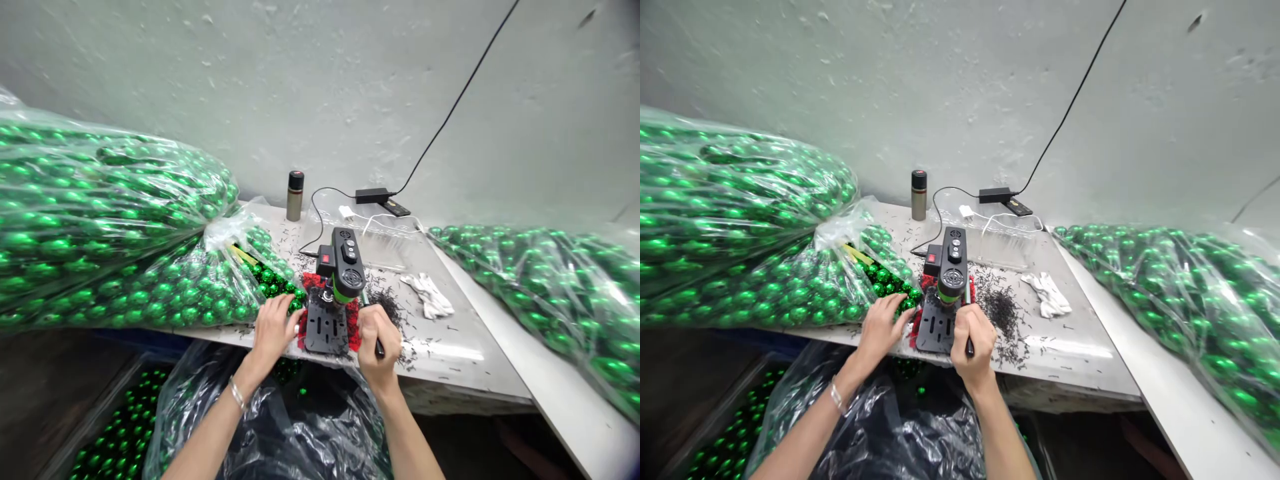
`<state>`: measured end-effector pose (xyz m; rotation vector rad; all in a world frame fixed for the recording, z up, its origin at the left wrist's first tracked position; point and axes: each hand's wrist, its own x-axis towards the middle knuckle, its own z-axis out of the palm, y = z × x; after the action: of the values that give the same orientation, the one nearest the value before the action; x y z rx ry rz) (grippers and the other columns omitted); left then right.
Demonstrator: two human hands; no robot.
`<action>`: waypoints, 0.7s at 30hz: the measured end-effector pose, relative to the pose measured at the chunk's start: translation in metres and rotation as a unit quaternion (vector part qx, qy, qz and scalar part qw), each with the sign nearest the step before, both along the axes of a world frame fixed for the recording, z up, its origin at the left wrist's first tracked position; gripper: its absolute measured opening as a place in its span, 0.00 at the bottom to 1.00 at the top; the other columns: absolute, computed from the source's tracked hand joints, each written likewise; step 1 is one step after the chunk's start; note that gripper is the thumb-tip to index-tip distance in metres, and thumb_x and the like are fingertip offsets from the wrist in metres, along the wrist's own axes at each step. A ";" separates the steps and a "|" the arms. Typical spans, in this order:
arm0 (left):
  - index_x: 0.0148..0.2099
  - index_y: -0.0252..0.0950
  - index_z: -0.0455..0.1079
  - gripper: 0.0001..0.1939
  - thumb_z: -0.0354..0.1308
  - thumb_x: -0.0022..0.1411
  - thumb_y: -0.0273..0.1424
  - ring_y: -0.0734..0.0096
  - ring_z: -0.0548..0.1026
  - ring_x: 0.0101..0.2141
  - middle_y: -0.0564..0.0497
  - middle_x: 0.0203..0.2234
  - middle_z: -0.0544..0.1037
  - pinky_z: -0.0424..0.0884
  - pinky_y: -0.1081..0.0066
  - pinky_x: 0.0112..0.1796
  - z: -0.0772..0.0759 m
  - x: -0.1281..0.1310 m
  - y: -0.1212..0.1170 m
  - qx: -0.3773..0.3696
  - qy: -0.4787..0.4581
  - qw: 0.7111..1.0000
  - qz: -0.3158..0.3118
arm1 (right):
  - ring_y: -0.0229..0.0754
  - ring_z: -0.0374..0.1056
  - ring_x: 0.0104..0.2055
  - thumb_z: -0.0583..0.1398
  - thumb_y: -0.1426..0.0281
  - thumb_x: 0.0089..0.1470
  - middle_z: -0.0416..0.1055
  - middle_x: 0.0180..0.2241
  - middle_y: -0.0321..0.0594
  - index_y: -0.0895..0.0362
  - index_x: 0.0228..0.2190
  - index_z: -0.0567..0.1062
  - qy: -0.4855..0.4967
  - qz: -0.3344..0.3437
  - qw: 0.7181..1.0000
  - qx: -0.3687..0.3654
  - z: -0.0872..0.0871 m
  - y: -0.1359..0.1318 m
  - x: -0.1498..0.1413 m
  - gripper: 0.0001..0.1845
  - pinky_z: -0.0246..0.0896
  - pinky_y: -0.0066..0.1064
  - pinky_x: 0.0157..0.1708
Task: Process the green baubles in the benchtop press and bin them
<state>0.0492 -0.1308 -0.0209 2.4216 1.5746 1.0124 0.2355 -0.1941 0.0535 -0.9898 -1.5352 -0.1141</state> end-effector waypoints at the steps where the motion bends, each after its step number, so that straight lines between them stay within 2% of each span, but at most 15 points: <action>1: 0.52 0.32 0.72 0.15 0.55 0.69 0.36 0.52 0.75 0.44 0.39 0.42 0.79 0.69 0.57 0.44 0.005 0.003 0.012 -0.023 0.052 0.998 0.006 | 0.36 0.58 0.27 0.49 0.81 0.60 0.59 0.24 0.34 0.54 0.25 0.61 -0.002 -0.002 1.000 0.001 0.000 0.000 0.000 0.15 0.51 0.31 0.26; 4: 0.53 0.31 0.72 0.16 0.57 0.67 0.33 0.52 0.75 0.41 0.39 0.39 0.79 0.68 0.58 0.42 0.011 0.010 0.030 -0.069 0.160 0.985 -0.015 | 0.36 0.58 0.27 0.49 0.81 0.60 0.59 0.24 0.34 0.54 0.26 0.61 -0.013 -0.005 1.000 0.001 0.000 0.000 0.000 0.14 0.52 0.31 0.26; 8: 0.59 0.33 0.67 0.20 0.55 0.65 0.27 0.54 0.75 0.43 0.40 0.42 0.79 0.66 0.58 0.47 0.006 0.012 0.028 -0.079 0.169 0.981 -0.051 | 0.36 0.58 0.27 0.49 0.81 0.60 0.60 0.24 0.35 0.54 0.25 0.61 -0.028 -0.008 1.000 0.000 -0.004 -0.001 0.001 0.14 0.52 0.31 0.26; 10: 0.56 0.34 0.70 0.18 0.56 0.64 0.27 0.54 0.76 0.45 0.41 0.44 0.79 0.66 0.57 0.48 0.003 0.009 0.027 -0.095 0.103 0.988 -0.067 | 0.36 0.58 0.27 0.49 0.81 0.60 0.59 0.24 0.35 0.54 0.25 0.61 -0.027 -0.010 1.000 0.000 -0.005 -0.001 0.002 0.14 0.52 0.30 0.25; 12: 0.54 0.36 0.71 0.16 0.57 0.64 0.32 0.56 0.77 0.44 0.43 0.44 0.80 0.68 0.59 0.47 0.005 0.005 0.028 -0.136 -0.039 0.988 -0.068 | 0.36 0.58 0.27 0.49 0.81 0.60 0.60 0.24 0.35 0.54 0.25 0.62 -0.028 -0.010 1.000 0.000 -0.006 0.000 0.003 0.14 0.53 0.30 0.25; 13: 0.54 0.36 0.71 0.18 0.57 0.64 0.35 0.58 0.78 0.41 0.44 0.42 0.80 0.69 0.60 0.45 0.007 0.003 0.028 -0.169 -0.131 0.975 -0.068 | 0.36 0.59 0.27 0.49 0.81 0.60 0.60 0.24 0.35 0.54 0.26 0.62 -0.029 -0.009 1.000 0.001 -0.006 0.000 0.003 0.13 0.53 0.30 0.26; 14: 0.54 0.36 0.71 0.20 0.57 0.63 0.38 0.60 0.78 0.39 0.46 0.40 0.80 0.71 0.63 0.42 0.010 0.002 0.028 -0.210 -0.227 0.948 -0.072 | 0.36 0.59 0.27 0.50 0.81 0.60 0.60 0.24 0.35 0.54 0.26 0.62 -0.030 -0.008 1.000 0.003 -0.006 0.000 0.003 0.13 0.54 0.30 0.26; 15: 0.55 0.35 0.71 0.22 0.58 0.63 0.41 0.62 0.79 0.36 0.47 0.38 0.80 0.72 0.65 0.39 0.013 0.001 0.028 -0.258 -0.319 0.908 -0.083 | 0.37 0.59 0.27 0.50 0.81 0.60 0.61 0.24 0.35 0.54 0.26 0.63 -0.031 -0.009 0.999 0.004 -0.006 0.000 0.003 0.13 0.54 0.30 0.26; 17: 0.57 0.35 0.70 0.27 0.60 0.61 0.44 0.66 0.79 0.34 0.48 0.36 0.79 0.73 0.68 0.35 0.017 0.001 0.023 -0.358 -0.459 0.805 -0.118 | 0.37 0.59 0.27 0.50 0.81 0.59 0.61 0.24 0.35 0.54 0.26 0.63 -0.033 -0.011 0.999 0.007 -0.005 0.000 0.003 0.13 0.54 0.31 0.26; 19: 0.56 0.35 0.71 0.27 0.64 0.58 0.43 0.68 0.79 0.33 0.47 0.35 0.79 0.74 0.70 0.34 0.017 0.005 0.017 -0.437 -0.532 0.712 -0.139 | 0.37 0.59 0.27 0.50 0.81 0.59 0.61 0.24 0.36 0.54 0.27 0.63 -0.036 -0.014 0.999 0.008 -0.005 0.000 0.003 0.13 0.55 0.31 0.26; 20: 0.55 0.35 0.72 0.27 0.66 0.56 0.41 0.69 0.79 0.33 0.47 0.34 0.78 0.74 0.71 0.33 0.016 0.009 0.013 -0.461 -0.550 0.682 -0.138 | 0.37 0.60 0.27 0.50 0.81 0.59 0.61 0.24 0.36 0.54 0.27 0.63 -0.039 -0.015 0.999 0.008 -0.005 0.001 0.003 0.13 0.55 0.31 0.26; 21: 0.53 0.35 0.73 0.25 0.67 0.54 0.39 0.70 0.79 0.32 0.48 0.34 0.78 0.74 0.73 0.32 0.013 0.012 0.010 -0.477 -0.560 0.665 -0.132 | 0.37 0.60 0.27 0.50 0.81 0.59 0.61 0.24 0.35 0.54 0.27 0.63 -0.040 -0.015 0.999 0.010 -0.005 0.001 0.003 0.13 0.55 0.30 0.26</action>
<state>0.0616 -0.1208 -0.0083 0.8549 0.8179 0.9056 0.2389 -0.1935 0.0487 -1.0026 -1.5904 -0.1922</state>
